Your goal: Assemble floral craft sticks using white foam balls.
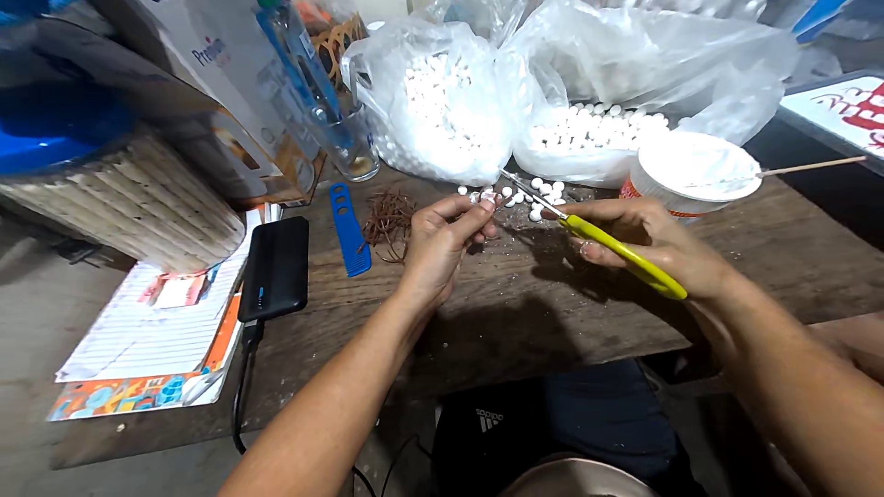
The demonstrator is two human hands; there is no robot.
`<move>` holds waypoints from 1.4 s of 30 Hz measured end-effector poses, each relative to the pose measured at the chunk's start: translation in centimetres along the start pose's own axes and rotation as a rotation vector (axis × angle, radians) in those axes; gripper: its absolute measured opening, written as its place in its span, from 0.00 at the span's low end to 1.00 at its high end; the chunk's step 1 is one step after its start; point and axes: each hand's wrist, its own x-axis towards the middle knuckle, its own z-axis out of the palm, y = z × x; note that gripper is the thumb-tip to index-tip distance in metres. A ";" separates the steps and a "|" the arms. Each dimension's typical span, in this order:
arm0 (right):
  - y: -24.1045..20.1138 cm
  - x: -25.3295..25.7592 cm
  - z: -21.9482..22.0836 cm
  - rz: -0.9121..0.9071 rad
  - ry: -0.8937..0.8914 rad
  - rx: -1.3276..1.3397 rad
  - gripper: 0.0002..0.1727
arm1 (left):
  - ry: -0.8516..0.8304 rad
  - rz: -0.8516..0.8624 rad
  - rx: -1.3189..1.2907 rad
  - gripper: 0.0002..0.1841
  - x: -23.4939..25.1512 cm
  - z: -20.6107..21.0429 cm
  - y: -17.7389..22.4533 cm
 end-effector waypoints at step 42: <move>0.9 -0.6 1.6 0.046 0.069 0.194 0.09 | 0.022 -0.047 0.059 0.10 -0.1 0.2 -0.1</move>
